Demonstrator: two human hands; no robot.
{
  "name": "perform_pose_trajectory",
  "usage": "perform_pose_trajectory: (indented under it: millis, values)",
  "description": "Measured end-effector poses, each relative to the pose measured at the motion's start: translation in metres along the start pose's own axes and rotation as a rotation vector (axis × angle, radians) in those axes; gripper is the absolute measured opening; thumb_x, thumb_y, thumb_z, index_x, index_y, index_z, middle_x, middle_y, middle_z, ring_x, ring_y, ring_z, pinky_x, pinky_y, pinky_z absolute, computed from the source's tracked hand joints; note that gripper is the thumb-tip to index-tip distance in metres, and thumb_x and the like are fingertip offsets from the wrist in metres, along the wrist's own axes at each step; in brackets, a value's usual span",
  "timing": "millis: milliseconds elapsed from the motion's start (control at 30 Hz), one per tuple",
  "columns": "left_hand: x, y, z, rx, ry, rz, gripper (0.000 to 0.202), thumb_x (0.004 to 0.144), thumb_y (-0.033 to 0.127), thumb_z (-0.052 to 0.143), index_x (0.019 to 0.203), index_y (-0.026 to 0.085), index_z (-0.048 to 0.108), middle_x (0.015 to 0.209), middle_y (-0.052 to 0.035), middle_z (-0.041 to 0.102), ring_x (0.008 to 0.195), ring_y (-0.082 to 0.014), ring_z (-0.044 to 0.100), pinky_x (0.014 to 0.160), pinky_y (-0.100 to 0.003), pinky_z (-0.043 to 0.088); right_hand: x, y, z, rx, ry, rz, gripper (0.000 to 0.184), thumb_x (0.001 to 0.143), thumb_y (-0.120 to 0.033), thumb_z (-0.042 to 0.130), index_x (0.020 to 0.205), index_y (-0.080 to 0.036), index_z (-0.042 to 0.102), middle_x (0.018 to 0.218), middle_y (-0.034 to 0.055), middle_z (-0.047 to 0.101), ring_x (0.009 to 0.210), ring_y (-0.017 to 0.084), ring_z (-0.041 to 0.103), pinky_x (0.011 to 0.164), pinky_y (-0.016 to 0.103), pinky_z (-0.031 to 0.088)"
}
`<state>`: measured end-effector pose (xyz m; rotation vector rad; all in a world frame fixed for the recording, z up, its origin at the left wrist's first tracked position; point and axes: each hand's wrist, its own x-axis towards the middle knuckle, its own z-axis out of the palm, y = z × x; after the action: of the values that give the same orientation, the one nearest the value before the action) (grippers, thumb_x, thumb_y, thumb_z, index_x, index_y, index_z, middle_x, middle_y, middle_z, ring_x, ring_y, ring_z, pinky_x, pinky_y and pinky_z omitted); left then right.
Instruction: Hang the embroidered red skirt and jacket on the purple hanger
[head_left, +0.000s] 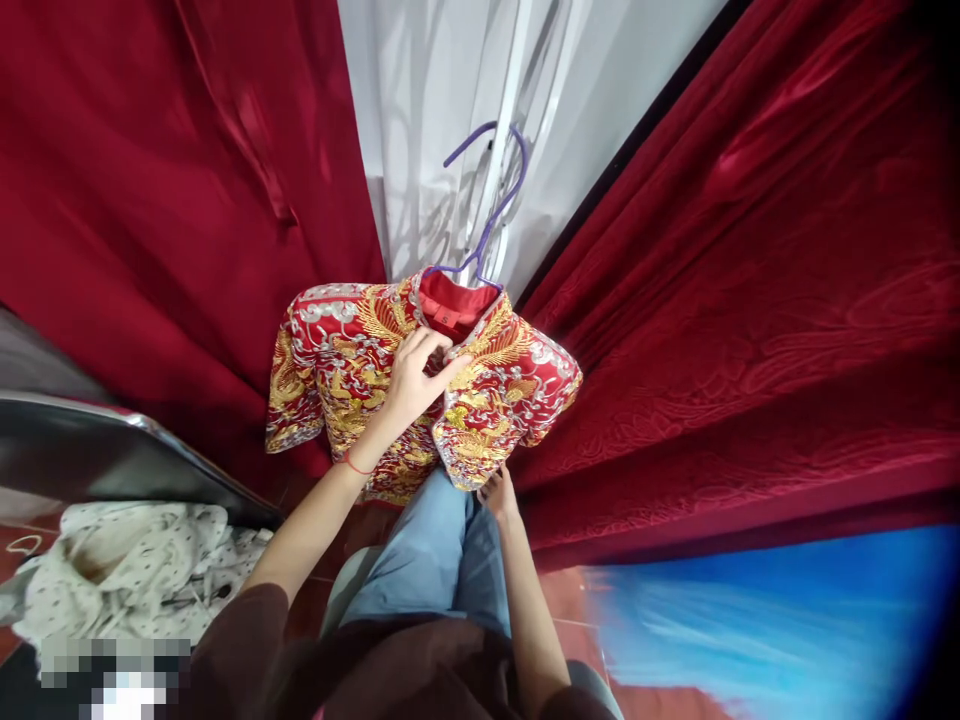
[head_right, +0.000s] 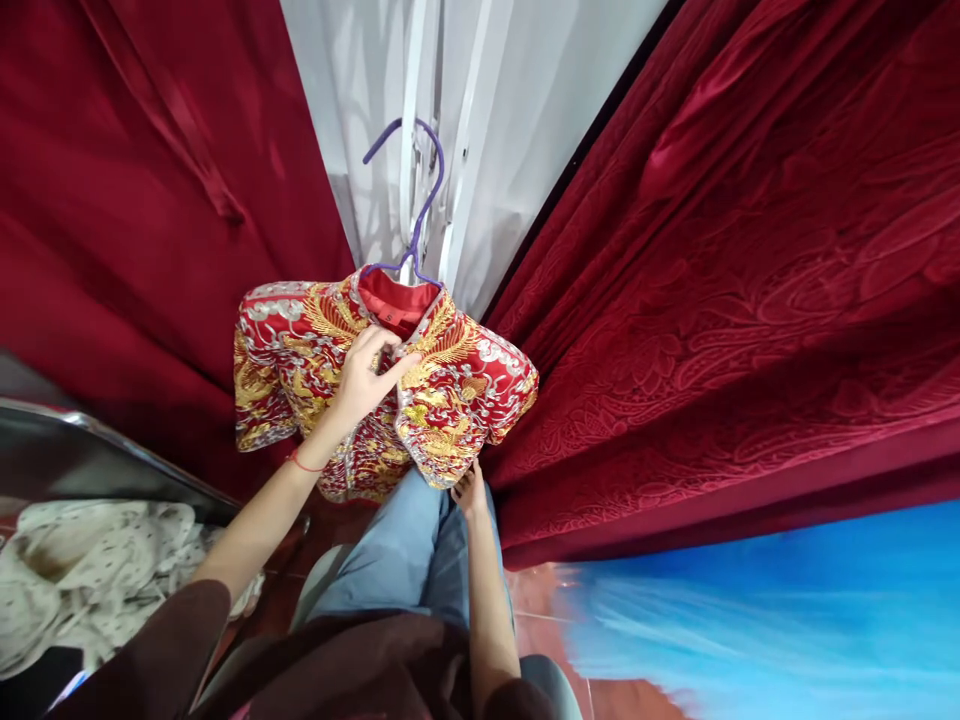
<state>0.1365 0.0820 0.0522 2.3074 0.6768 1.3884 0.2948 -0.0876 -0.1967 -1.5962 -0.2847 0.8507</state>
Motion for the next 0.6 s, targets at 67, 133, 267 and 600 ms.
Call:
perform_pose_trajectory:
  millis: [67, 133, 267, 600]
  values:
    - [0.002, 0.001, -0.004, -0.004, -0.047, 0.01, 0.018, 0.092, 0.035, 0.059, 0.083, 0.021, 0.053, 0.087, -0.0024, 0.062, 0.085, -0.0173, 0.057, 0.081, -0.033, 0.046, -0.006, 0.003, -0.006, 0.039, -0.087, 0.086, 0.046, 0.073, -0.066, 0.056, 0.068, -0.02, 0.052, 0.061, 0.003, 0.062, 0.058, 0.017, 0.06, 0.057, 0.03, 0.049]
    - [0.004, 0.001, -0.004, 0.022, -0.066, 0.003, 0.017, 0.093, 0.036, 0.058, 0.084, 0.022, 0.055, 0.086, -0.0026, 0.063, 0.085, -0.0181, 0.056, 0.081, -0.034, 0.046, -0.017, 0.007, -0.009, 0.069, -0.166, 0.148, 0.042, 0.067, -0.061, 0.064, 0.074, -0.02, 0.056, 0.069, 0.0046, 0.067, 0.066, 0.019, 0.064, 0.062, 0.031, 0.051]
    - [0.006, 0.0, 0.001, 0.081, -0.071, -0.014, 0.023, 0.096, 0.039, 0.053, 0.084, 0.021, 0.059, 0.083, -0.0034, 0.062, 0.086, -0.0196, 0.055, 0.082, -0.034, 0.046, -0.038, 0.018, -0.001, 0.089, -0.226, 0.195, 0.037, 0.067, -0.056, 0.068, 0.078, -0.021, 0.059, 0.076, 0.0062, 0.07, 0.073, 0.022, 0.066, 0.064, 0.033, 0.052]
    - [0.007, -0.007, 0.007, 0.102, -0.062, -0.066, 0.024, 0.097, 0.04, 0.049, 0.095, 0.022, 0.064, 0.084, -0.0039, 0.062, 0.081, -0.0194, 0.056, 0.079, -0.035, 0.043, -0.064, 0.035, 0.046, 0.039, -0.191, 0.125, 0.042, 0.072, -0.067, 0.06, 0.068, -0.027, 0.046, 0.056, -0.0022, 0.056, 0.054, 0.019, 0.06, 0.043, 0.026, 0.04]
